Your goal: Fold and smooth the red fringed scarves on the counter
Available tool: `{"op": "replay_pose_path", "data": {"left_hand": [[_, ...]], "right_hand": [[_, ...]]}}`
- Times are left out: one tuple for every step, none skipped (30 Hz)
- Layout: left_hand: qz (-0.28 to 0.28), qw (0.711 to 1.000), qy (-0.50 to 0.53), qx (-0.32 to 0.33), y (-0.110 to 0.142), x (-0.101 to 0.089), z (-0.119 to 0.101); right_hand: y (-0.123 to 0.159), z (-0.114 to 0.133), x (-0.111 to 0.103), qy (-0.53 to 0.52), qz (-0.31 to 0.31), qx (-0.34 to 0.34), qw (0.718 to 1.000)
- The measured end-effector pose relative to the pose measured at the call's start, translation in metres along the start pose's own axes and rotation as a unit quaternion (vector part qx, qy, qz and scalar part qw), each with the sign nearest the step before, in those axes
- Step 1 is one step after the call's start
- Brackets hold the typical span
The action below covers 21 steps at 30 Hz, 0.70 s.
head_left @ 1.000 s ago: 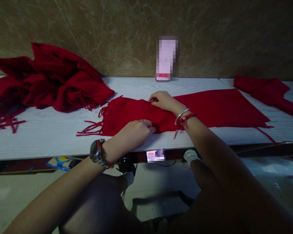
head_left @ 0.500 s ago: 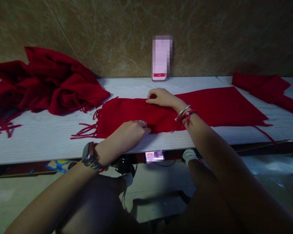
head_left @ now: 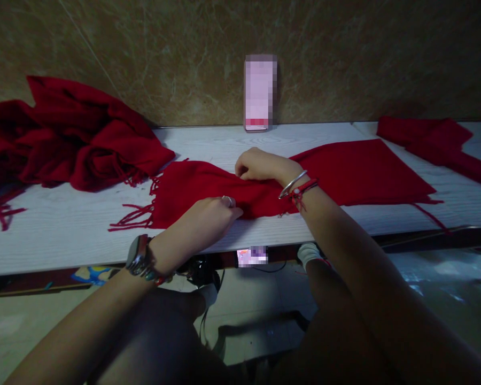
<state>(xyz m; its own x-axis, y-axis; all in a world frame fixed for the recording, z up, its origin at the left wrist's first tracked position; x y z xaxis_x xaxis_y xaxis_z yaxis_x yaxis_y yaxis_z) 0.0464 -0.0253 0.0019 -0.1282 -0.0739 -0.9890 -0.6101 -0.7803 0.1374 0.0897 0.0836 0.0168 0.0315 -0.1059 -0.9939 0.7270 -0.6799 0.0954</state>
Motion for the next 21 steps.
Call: {"op": "replay_pose_path", "data": {"left_hand": [[0.000,1.000,0.000,0.000,0.000,0.000,0.000],[0.000,1.000,0.000,0.001,0.000,0.001,0.001],[0.000,1.000,-0.001,0.000,0.000,0.001,0.001],[-0.002,1.000,-0.002,-0.001,0.000,0.001,0.001],[-0.004,1.000,-0.003,-0.002,0.000,0.001,0.002],[-0.006,1.000,-0.003,-0.002,0.000,0.000,0.002],[-0.007,1.000,-0.004,-0.002,0.000,0.000,0.002],[-0.006,1.000,-0.004,-0.003,0.000,-0.001,0.002],[-0.005,1.000,-0.005,-0.004,0.001,-0.001,0.001],[-0.005,1.000,-0.006,-0.004,0.001,-0.001,0.001],[-0.005,1.000,-0.007,-0.004,0.001,-0.001,0.001],[-0.006,1.000,-0.007,-0.003,0.001,-0.001,0.001],[-0.008,1.000,-0.008,-0.001,0.001,-0.001,0.000],[-0.010,1.000,-0.008,0.001,0.000,-0.002,0.000],[-0.010,1.000,-0.010,0.002,0.000,-0.002,0.000],[-0.009,1.000,-0.012,0.002,0.000,-0.001,0.000],[-0.007,1.000,-0.013,0.003,0.000,-0.001,0.000],[-0.005,1.000,-0.014,0.005,0.000,-0.001,0.000],[-0.003,1.000,-0.015,0.008,0.000,-0.001,0.000],[-0.003,1.000,-0.014,0.011,0.000,-0.002,0.000],[-0.002,1.000,-0.014,0.014,0.000,-0.002,-0.001]], "right_hand": [[0.000,0.001,0.000,0.013,-0.002,0.002,1.000],[0.000,0.001,0.001,0.024,-0.002,0.004,1.000],[-0.001,0.002,0.001,0.033,-0.002,0.005,0.999],[-0.001,0.003,0.002,0.042,0.002,0.006,0.999],[-0.001,0.003,0.004,0.048,0.009,0.008,0.999],[-0.001,0.003,0.005,0.052,0.019,0.012,0.998],[-0.001,0.002,0.007,0.054,0.030,0.016,0.998],[-0.001,0.001,0.008,0.054,0.037,0.019,0.998],[-0.001,0.000,0.009,0.054,0.039,0.019,0.998],[-0.001,-0.001,0.008,0.053,0.035,0.015,0.998],[-0.001,-0.002,0.008,0.052,0.027,0.010,0.998],[-0.001,-0.003,0.006,0.052,0.016,0.004,0.998],[-0.001,-0.004,0.005,0.054,0.000,0.001,0.999],[-0.001,-0.006,0.002,0.056,-0.021,0.003,0.998],[-0.001,-0.009,-0.001,0.055,-0.045,0.011,0.997],[-0.001,-0.012,-0.005,0.050,-0.070,0.025,0.996],[-0.001,-0.016,-0.008,0.042,-0.093,0.045,0.994],[-0.001,-0.020,-0.010,0.030,-0.109,0.068,0.991],[-0.002,-0.024,-0.011,0.015,-0.117,0.093,0.989],[-0.002,-0.027,-0.011,0.000,-0.120,0.115,0.986],[-0.003,-0.030,-0.010,-0.015,-0.119,0.135,0.984]]}}
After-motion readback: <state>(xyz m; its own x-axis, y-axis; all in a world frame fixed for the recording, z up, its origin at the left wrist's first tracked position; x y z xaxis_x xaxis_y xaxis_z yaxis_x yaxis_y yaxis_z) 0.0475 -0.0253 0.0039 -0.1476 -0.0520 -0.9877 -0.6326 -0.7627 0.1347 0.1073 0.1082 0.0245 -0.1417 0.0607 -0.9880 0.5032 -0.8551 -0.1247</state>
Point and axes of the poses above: each hand's wrist, its own y-axis away from the middle knuckle, its own x-axis out of the palm, z = x × y, the point moved 7 cm from there along -y, towards the middle knuckle, and after that the axes turned 6 degrees about y, right-handed, at the moved point
